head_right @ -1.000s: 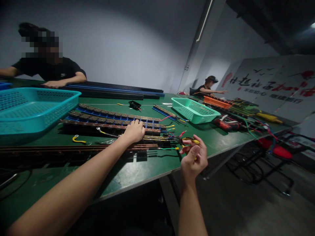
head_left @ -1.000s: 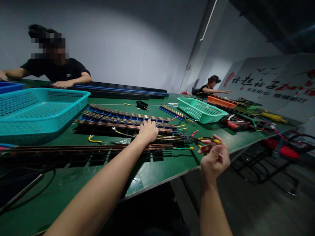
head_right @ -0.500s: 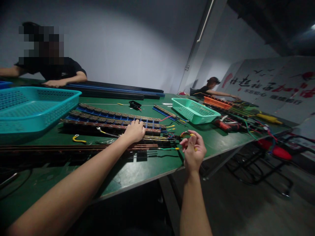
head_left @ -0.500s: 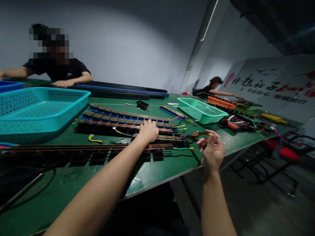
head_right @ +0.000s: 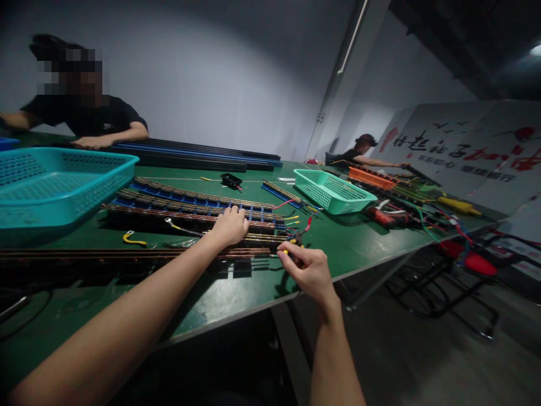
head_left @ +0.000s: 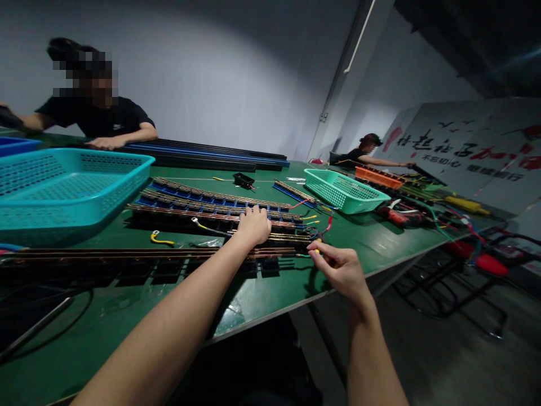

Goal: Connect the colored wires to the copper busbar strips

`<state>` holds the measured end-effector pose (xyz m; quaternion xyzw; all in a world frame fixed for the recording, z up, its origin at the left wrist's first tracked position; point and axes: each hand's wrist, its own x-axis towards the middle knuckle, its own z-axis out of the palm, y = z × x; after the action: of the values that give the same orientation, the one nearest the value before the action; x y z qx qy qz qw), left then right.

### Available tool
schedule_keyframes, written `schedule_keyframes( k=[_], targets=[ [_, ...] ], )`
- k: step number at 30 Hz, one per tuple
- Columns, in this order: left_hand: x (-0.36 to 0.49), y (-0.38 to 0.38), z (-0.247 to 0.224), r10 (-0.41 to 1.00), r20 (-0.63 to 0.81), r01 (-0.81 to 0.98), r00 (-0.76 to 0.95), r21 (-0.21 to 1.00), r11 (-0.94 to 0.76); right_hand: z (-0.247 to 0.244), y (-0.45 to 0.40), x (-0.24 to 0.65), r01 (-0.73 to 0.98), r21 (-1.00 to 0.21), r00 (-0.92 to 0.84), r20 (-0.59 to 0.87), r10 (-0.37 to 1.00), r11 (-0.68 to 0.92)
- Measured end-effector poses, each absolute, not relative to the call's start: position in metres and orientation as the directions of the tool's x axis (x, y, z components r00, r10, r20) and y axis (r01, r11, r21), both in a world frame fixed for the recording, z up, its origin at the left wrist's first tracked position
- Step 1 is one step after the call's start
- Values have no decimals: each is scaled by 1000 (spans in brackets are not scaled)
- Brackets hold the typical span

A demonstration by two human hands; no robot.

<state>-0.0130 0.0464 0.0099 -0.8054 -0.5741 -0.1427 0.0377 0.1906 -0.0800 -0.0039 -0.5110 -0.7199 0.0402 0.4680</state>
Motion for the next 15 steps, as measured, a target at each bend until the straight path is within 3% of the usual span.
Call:
schedule_keyframes(
  k=[8,11,15],
  targets=[
    [-13,47,10,913,273,933,304,106,-343,6,-83,195,790,-411,-215,509,834,455],
    [-12,47,10,913,273,934,304,103,-342,7,-84,193,759,-481,-178,496,850,440],
    [-12,46,10,916,269,939,298,92,-333,-1,-84,188,628,-645,2,561,828,435]
  ],
)
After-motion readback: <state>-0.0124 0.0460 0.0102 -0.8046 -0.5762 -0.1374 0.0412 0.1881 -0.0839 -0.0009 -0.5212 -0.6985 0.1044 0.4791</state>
